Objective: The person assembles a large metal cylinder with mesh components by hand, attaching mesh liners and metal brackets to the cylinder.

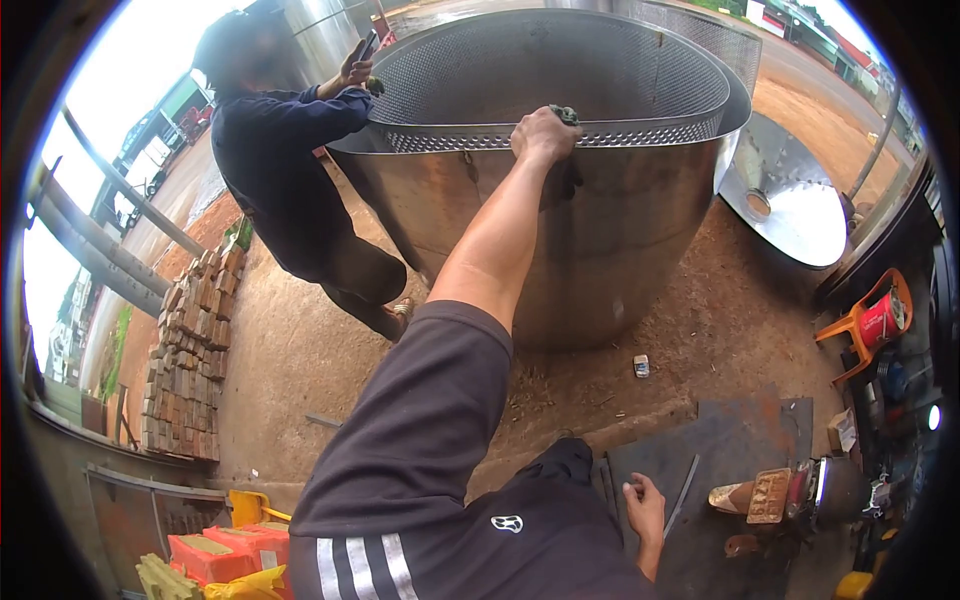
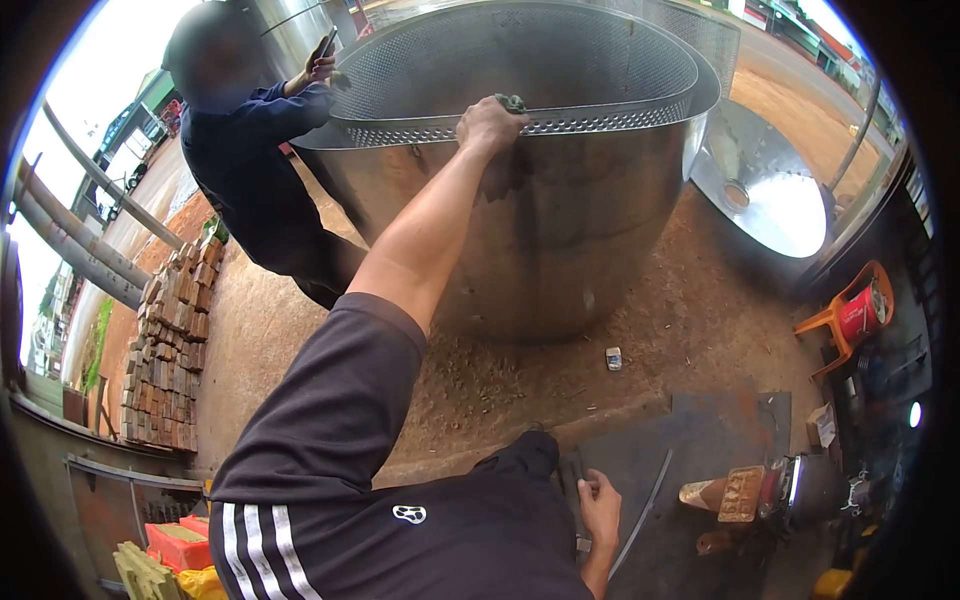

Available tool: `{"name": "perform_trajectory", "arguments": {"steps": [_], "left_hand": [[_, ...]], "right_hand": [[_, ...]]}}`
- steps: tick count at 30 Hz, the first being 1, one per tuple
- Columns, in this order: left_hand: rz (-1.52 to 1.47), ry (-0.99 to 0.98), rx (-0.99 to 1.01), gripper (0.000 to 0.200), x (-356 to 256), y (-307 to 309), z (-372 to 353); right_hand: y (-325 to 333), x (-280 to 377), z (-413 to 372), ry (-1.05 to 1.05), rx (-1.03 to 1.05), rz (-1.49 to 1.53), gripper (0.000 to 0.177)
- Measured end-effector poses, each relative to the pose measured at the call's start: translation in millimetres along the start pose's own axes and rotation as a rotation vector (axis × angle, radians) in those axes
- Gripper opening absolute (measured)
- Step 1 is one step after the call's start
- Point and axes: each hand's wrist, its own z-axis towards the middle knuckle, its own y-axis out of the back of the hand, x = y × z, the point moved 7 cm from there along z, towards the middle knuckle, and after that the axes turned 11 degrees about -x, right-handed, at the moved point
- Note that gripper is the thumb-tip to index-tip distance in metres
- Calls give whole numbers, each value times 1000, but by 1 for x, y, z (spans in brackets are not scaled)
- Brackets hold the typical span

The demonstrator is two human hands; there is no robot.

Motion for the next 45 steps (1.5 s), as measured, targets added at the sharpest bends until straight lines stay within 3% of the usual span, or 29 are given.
{"name": "perform_trajectory", "arguments": {"steps": [2,11,24,34,35,45], "left_hand": [[-7,-35,-45,46,-4,4,-2],[33,-89,-20,49,-5,-6,5],[-54,3,24,54,2,0,2],[-28,-14,-8,47,-3,7,-2],[-42,-1,18,57,0,1,1],[-13,-8,-1,56,1,-3,3]], "right_hand": [[-2,-1,1,27,-7,15,41],[-10,4,2,25,11,-11,40],[-24,14,12,27,79,-20,39],[-20,10,14,4,66,-33,40],[-19,9,13,-12,76,-28,40],[-16,-3,11,-23,74,-66,41]]}}
